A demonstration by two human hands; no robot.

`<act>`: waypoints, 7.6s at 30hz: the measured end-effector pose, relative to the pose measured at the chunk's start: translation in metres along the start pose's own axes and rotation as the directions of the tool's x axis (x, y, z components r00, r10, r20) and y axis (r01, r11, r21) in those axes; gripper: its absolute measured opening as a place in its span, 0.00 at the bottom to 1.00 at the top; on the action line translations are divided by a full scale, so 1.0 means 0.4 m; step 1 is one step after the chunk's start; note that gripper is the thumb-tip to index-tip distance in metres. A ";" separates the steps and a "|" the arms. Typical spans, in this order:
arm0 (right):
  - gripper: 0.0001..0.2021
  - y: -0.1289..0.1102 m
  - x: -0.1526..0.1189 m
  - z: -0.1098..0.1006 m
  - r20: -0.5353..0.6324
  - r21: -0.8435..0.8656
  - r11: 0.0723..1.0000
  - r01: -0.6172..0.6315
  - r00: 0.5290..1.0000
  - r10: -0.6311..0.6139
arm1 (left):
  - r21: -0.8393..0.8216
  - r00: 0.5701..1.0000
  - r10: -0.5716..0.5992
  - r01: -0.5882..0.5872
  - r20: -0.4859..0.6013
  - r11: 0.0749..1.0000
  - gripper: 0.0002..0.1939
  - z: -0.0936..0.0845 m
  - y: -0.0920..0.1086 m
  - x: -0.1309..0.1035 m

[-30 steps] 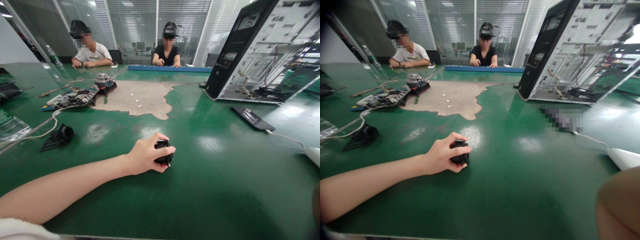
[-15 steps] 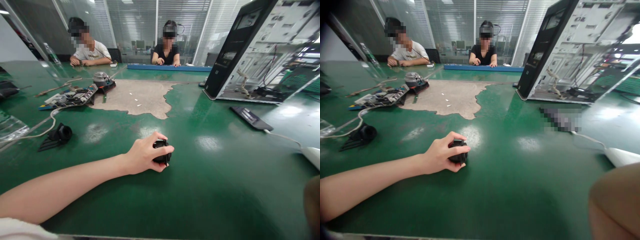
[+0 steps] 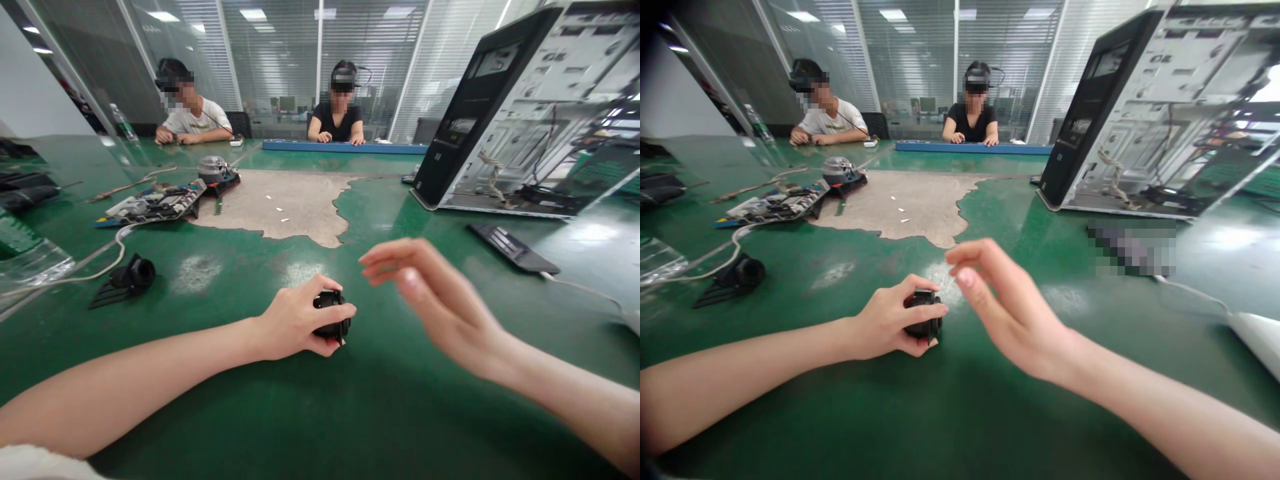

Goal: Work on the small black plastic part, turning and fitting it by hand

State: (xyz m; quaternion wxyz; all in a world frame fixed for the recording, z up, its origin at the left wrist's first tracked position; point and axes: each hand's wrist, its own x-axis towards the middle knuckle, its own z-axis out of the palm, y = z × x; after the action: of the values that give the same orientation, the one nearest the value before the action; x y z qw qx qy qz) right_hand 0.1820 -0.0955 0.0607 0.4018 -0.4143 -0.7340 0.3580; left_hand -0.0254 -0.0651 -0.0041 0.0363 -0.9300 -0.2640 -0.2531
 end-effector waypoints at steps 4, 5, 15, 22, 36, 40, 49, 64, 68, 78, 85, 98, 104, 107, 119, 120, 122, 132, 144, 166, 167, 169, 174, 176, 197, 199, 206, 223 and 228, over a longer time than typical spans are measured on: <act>0.11 0.061 -0.013 0.059 0.201 -0.012 1.000 -0.013 0.980 0.015 | 0.032 1.000 0.012 -0.012 0.008 0.999 0.22 -0.002 0.001 0.001; 0.11 0.074 -0.015 0.070 0.229 0.025 0.999 -0.044 0.973 0.037 | 0.037 1.000 0.014 -0.015 0.010 0.999 0.22 -0.002 0.001 0.001; 0.07 0.106 -0.020 0.080 0.306 0.249 0.962 -0.113 0.952 0.033 | 0.014 0.999 0.035 -0.035 -0.015 0.999 0.22 0.002 0.003 0.000; 0.11 0.109 -0.024 0.073 0.262 0.166 0.980 0.105 0.954 -0.147 | -0.166 0.992 -0.125 0.125 0.012 0.978 0.40 0.004 0.007 0.004; 0.10 0.113 -0.018 0.081 0.266 0.214 0.977 -0.002 0.962 -0.056 | -0.220 0.993 -0.116 0.115 0.011 0.969 0.34 0.011 0.000 0.007; 0.13 0.117 -0.028 0.076 0.238 0.177 0.979 0.103 0.961 -0.144 | -0.229 0.991 -0.135 0.137 0.025 0.964 0.34 0.008 0.006 0.009; 0.10 0.126 0.016 0.094 0.164 0.249 0.966 -0.068 0.986 0.028 | -0.152 0.989 -0.147 0.148 0.017 0.977 0.33 0.011 -0.024 0.022; 0.11 0.148 0.080 0.093 0.253 0.376 0.920 -0.112 0.967 0.015 | -0.114 0.983 -0.184 0.183 0.008 0.976 0.32 0.010 -0.092 0.042; 0.07 0.162 0.097 0.103 0.180 0.341 0.937 -0.069 0.984 0.007 | -0.154 0.982 -0.187 0.185 0.000 0.971 0.33 0.014 -0.103 0.046; 0.14 0.158 0.091 0.091 0.227 0.302 0.951 -0.064 0.974 -0.007 | -0.185 0.977 -0.211 0.209 0.012 0.960 0.33 0.016 -0.100 0.045; 0.10 0.162 0.099 0.091 0.169 0.318 0.945 -0.070 0.985 0.016 | -0.202 0.980 -0.198 0.193 -0.002 0.960 0.33 0.016 -0.097 0.045; 0.15 0.170 0.098 0.090 0.246 0.419 0.905 -0.077 0.969 -0.032 | -0.185 0.977 -0.212 0.214 0.030 0.959 0.32 0.015 -0.102 0.050; 0.10 0.166 0.111 0.089 0.101 0.353 0.932 -0.078 0.994 0.045 | -0.192 0.988 -0.154 0.156 0.026 0.969 0.31 0.023 -0.114 0.073; 0.11 0.170 0.118 0.087 0.073 0.312 0.942 -0.128 0.991 0.110 | -0.181 0.988 -0.151 0.152 0.018 0.972 0.30 0.026 -0.118 0.086; 0.11 0.174 0.117 0.069 0.152 0.406 0.909 -0.089 0.988 0.029 | -0.161 0.989 -0.144 0.141 -0.010 0.977 0.31 0.032 -0.111 0.082; 0.10 0.174 0.118 0.071 0.130 0.398 0.913 -0.084 0.991 0.035 | -0.162 0.989 -0.145 0.141 -0.012 0.977 0.31 0.032 -0.112 0.083; 0.11 0.175 0.120 0.074 0.107 0.368 0.926 -0.090 0.993 0.054 | -0.163 0.989 -0.146 0.142 -0.011 0.976 0.31 0.033 -0.112 0.083; 0.14 0.177 0.116 0.064 0.198 0.380 0.920 -0.097 0.980 0.021 | -0.149 0.991 -0.132 0.128 -0.017 0.981 0.32 0.035 -0.116 0.080; 0.13 0.183 0.117 0.072 0.162 0.367 0.925 -0.094 0.986 0.036 | -0.056 0.993 -0.111 0.109 -0.038 0.992 0.32 0.033 -0.109 0.082; 0.16 0.214 0.127 0.036 -0.132 0.180 0.969 -0.170 0.972 0.195 | -0.208 0.894 -0.445 0.447 0.062 0.870 0.25 -0.015 -0.187 0.017; 0.16 0.209 0.127 0.040 -0.093 0.209 0.962 -0.176 0.976 0.199 | -0.199 0.907 -0.417 0.419 0.051 0.886 0.26 -0.013 -0.184 0.021; 0.16 0.196 0.128 0.054 0.016 0.274 0.944 -0.186 0.982 0.189 | -0.189 0.938 -0.345 0.345 0.036 0.919 0.27 -0.003 -0.166 0.036; 0.16 0.179 0.124 0.076 0.105 0.353 0.927 -0.124 0.990 0.092 | -0.263 0.991 -0.125 0.131 0.038 0.956 0.29 0.028 -0.108 0.078; 0.16 0.179 0.121 0.074 0.106 0.361 0.925 -0.122 0.990 0.089 | -0.276 0.997 -0.069 0.072 0.021 0.958 0.30 0.034 -0.099 0.085; 0.11 0.173 0.099 0.074 0.097 0.333 0.935 -0.122 0.991 0.094 | -0.217 0.999 -0.038 0.040 0.015 0.975 0.32 0.033 -0.098 0.076; 0.12 0.176 0.101 0.073 0.105 0.325 0.936 -0.132 0.989 0.103 | -0.212 0.999 -0.033 0.037 0.020 0.976 0.34 0.029 -0.096 0.076; 0.12 0.186 0.095 0.067 0.168 0.298 0.954 -0.043 0.986 -0.008 | -0.160 0.998 -0.007 0.017 0.060 0.987 0.36 0.013 -0.084 0.081; 0.10 0.175 0.093 0.071 0.172 0.294 0.954 -0.057 0.985 0.005 | -0.108 0.999 -0.015 0.020 0.048 0.994 0.28 0.020 -0.085 0.081; 0.11 0.174 0.086 0.068 0.219 0.303 0.951 -0.061 0.976 -0.007 | -0.105 0.998 -0.023 0.028 0.052 0.994 0.29 0.022 -0.086 0.082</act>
State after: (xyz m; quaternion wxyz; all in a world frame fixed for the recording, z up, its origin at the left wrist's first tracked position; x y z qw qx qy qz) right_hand 0.1688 -0.0419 -0.0005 0.3738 -0.3151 -0.7029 0.5166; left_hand -0.0151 -0.0182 0.0021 -0.0230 -0.9333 -0.2628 -0.2437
